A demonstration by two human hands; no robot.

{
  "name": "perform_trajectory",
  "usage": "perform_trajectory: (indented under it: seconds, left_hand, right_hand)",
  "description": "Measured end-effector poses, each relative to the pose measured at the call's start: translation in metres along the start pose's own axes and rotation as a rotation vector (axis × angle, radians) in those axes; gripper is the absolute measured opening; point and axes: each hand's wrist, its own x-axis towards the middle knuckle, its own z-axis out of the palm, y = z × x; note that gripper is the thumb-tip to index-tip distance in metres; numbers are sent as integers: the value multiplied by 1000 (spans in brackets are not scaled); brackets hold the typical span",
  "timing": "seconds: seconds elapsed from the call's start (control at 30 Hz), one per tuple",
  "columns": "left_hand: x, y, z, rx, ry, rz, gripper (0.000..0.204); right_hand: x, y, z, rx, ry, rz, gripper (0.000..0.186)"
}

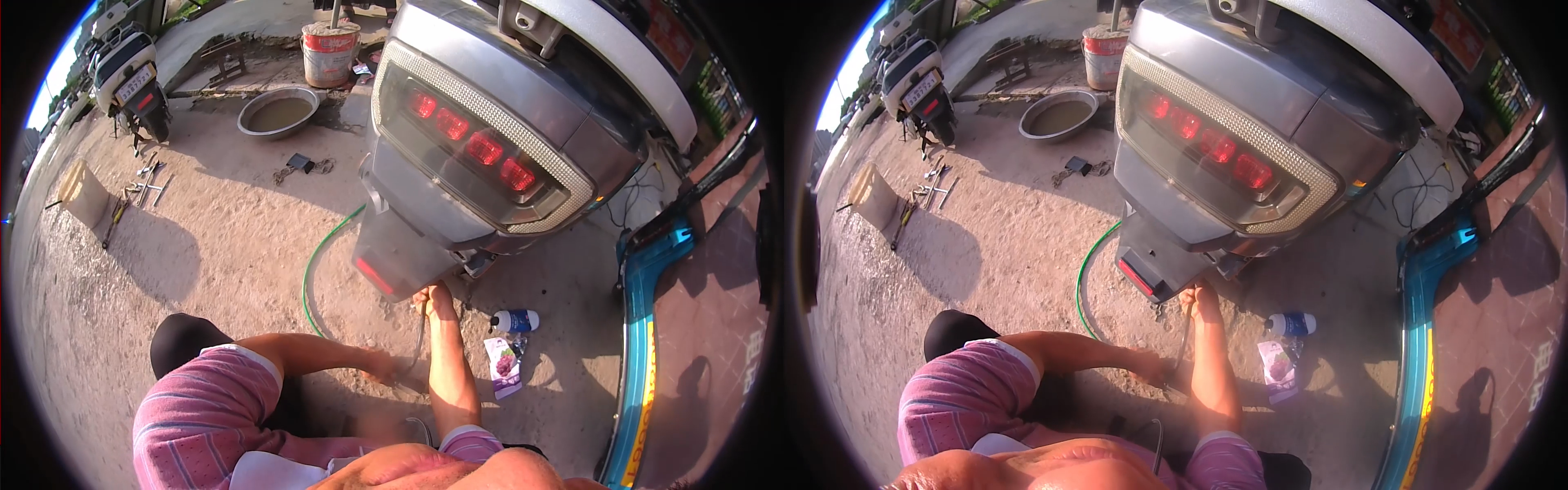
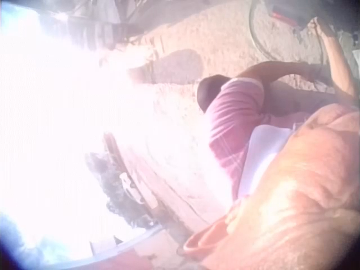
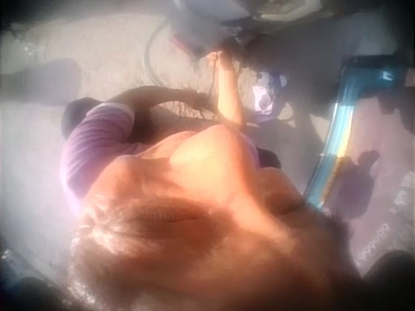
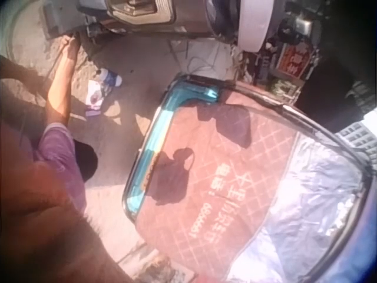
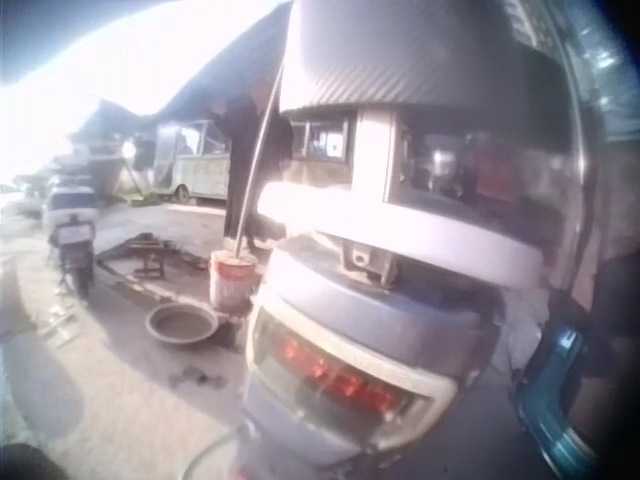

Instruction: The person applies a liquid from a white bottle to a component near the rear wheel of a scooter and then uses a tool to tighten a bolt in the same area.

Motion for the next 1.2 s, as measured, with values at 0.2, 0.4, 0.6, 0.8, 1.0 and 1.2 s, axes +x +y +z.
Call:
perform_trajectory:
  seconds: [0.2, 0.4, 0.6, 0.8, 1.0, 1.2]
  left_hand:
    - [1, 2, 2, -24, 26, 70, 54]
    - [-1, -7, 9, -18, 32, 10, 52]
    - [-6, -19, 14, 23, 16, -61, 50]
    - [-4, -11, 13, -2, 30, -9, 49]
    - [-3, -8, 11, -20, 28, 16, 47]
    - [0, -3, 11, -30, 24, 33, 46]
  right_hand:
    - [10, 0, -16, -73, 26, 44, 24]
    - [0, 3, -1, -88, -21, 28, 21]
    - [-11, -5, 3, -126, -6, -2, 23]
    - [-29, -2, 12, -124, -19, -18, 27]
    - [-28, -2, 15, -157, -29, -43, 32]
    - [-16, -4, 4, -186, -47, -16, 31]
